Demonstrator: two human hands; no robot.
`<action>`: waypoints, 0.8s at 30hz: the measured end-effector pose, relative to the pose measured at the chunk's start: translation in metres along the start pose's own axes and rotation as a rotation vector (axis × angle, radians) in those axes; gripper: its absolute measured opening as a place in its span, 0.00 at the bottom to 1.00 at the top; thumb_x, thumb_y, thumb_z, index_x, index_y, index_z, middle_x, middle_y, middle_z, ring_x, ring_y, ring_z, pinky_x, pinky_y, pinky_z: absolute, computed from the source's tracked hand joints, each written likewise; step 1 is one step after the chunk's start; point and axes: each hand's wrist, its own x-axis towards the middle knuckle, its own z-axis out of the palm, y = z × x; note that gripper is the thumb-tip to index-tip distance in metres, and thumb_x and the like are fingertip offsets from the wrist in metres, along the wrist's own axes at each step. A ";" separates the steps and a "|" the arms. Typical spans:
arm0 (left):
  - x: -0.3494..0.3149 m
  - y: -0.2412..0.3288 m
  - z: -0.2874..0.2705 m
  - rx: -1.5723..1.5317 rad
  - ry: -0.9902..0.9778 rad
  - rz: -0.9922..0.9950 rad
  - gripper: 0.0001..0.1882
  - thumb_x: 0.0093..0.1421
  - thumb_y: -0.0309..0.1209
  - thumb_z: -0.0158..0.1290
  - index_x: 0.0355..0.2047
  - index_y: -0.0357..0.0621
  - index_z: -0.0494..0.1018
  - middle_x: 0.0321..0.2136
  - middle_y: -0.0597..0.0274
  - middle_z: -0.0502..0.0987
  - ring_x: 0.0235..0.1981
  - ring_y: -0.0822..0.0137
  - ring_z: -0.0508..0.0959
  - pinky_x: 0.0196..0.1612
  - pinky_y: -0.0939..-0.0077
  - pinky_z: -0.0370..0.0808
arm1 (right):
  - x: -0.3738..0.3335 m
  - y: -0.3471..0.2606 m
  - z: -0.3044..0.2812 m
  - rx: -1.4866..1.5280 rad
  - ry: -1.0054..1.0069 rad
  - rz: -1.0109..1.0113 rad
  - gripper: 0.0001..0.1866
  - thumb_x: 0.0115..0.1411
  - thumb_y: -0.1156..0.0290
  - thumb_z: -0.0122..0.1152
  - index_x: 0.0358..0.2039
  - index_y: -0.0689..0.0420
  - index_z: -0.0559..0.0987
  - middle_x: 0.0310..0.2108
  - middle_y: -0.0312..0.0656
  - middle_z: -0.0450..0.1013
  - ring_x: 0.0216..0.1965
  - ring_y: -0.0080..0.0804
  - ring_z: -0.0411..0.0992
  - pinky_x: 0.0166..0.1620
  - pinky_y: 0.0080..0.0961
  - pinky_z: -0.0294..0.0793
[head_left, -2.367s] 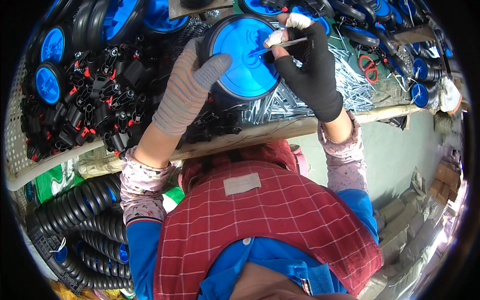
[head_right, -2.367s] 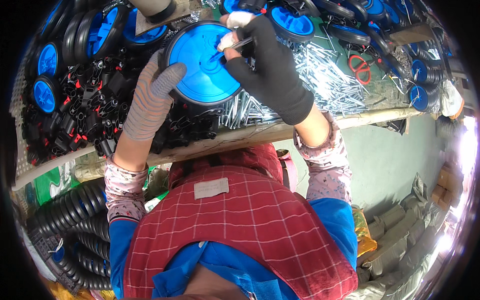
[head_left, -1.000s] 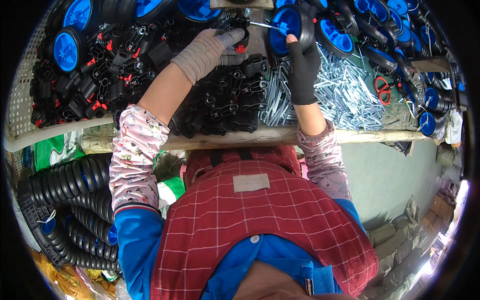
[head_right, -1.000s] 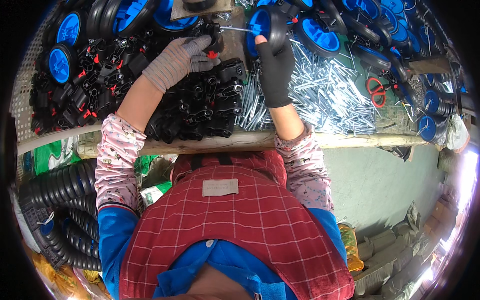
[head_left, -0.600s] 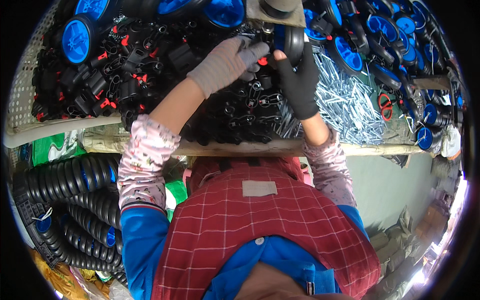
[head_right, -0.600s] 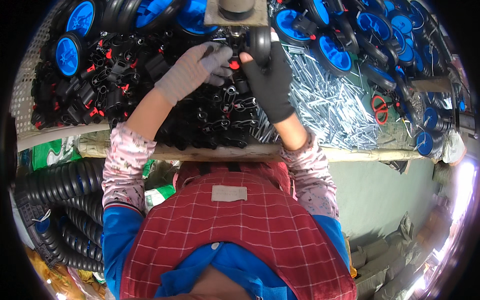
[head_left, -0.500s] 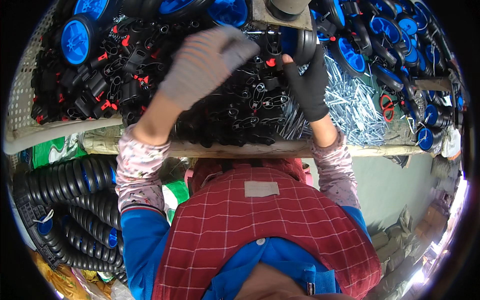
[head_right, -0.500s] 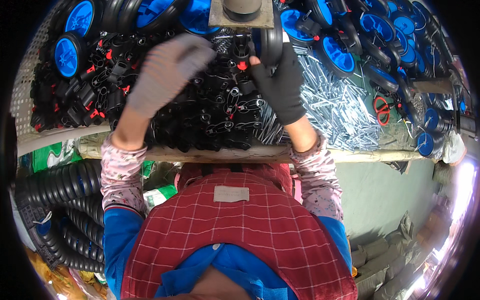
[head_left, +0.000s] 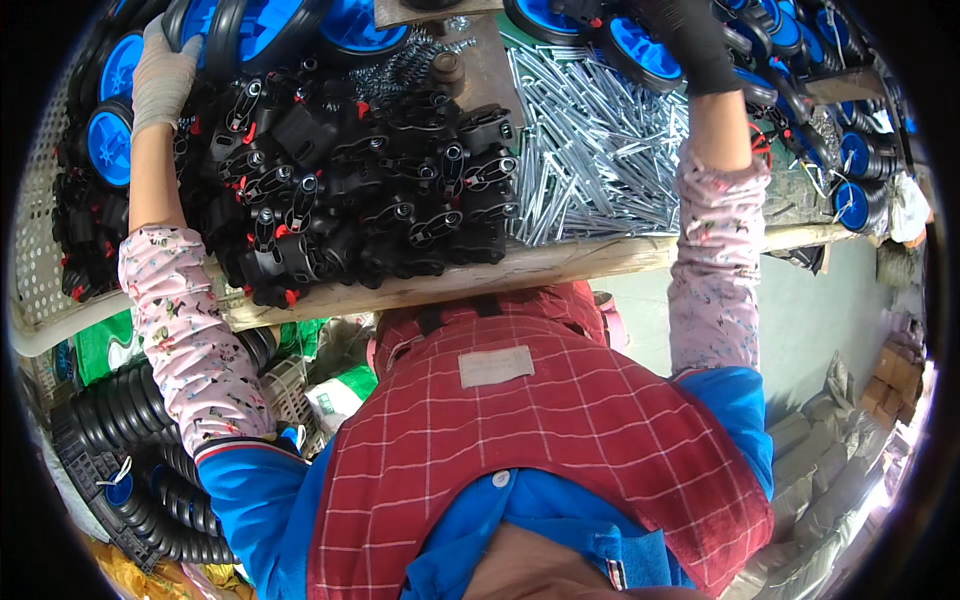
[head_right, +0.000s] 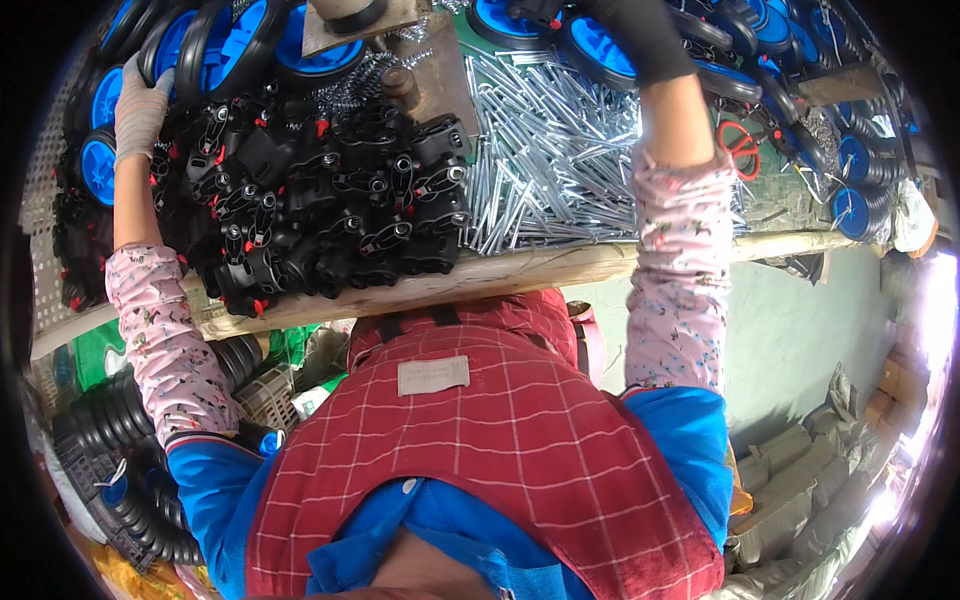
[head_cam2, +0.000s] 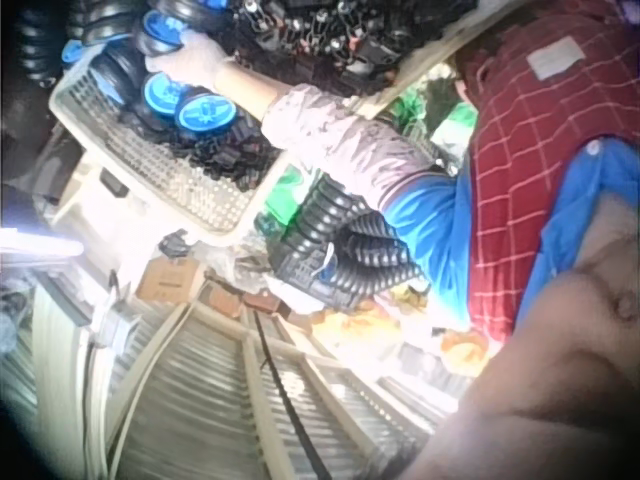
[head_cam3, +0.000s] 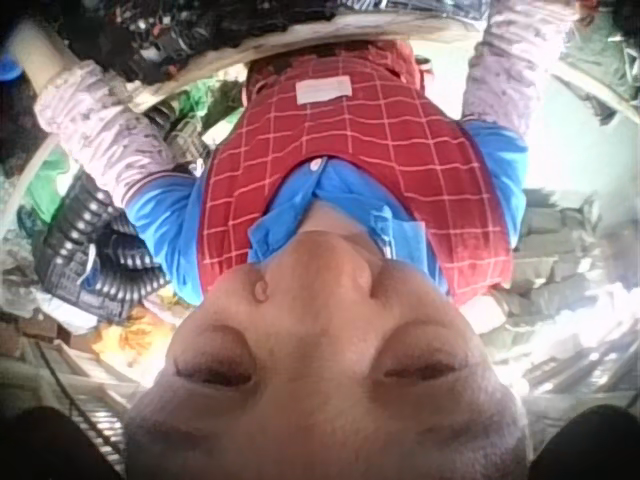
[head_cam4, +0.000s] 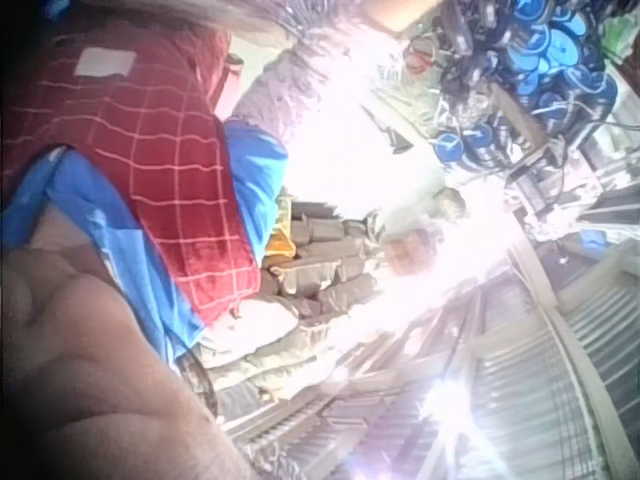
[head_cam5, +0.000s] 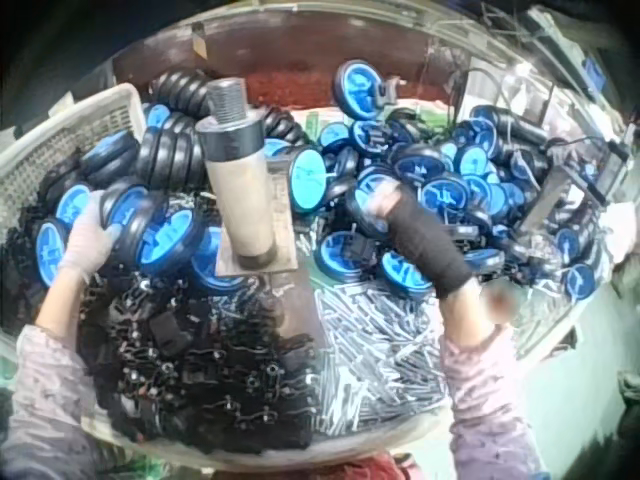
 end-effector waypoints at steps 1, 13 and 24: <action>0.001 -0.003 -0.001 0.080 0.014 0.029 0.25 0.59 0.46 0.59 0.53 0.49 0.74 0.45 0.48 0.81 0.49 0.47 0.79 0.53 0.59 0.73 | -0.017 -0.009 0.007 0.524 -0.162 0.260 0.14 0.67 0.62 0.56 0.34 0.60 0.81 0.31 0.40 0.77 0.34 0.29 0.75 0.38 0.30 0.72; -0.166 0.105 -0.055 -0.402 0.316 0.570 0.15 0.52 0.22 0.59 0.42 0.38 0.78 0.44 0.51 0.81 0.46 0.53 0.80 0.55 0.58 0.75 | -0.064 -0.026 0.098 -0.553 -0.387 0.239 0.12 0.50 0.57 0.68 0.22 0.53 0.84 0.26 0.45 0.79 0.32 0.45 0.79 0.33 0.42 0.77; -0.221 0.117 -0.027 -0.419 0.153 1.011 0.18 0.46 0.31 0.62 0.40 0.53 0.75 0.42 0.64 0.75 0.45 0.62 0.77 0.55 0.47 0.74 | -0.041 -0.077 0.074 -0.291 -0.249 0.340 0.08 0.60 0.66 0.61 0.39 0.53 0.78 0.30 0.49 0.80 0.32 0.52 0.79 0.34 0.41 0.77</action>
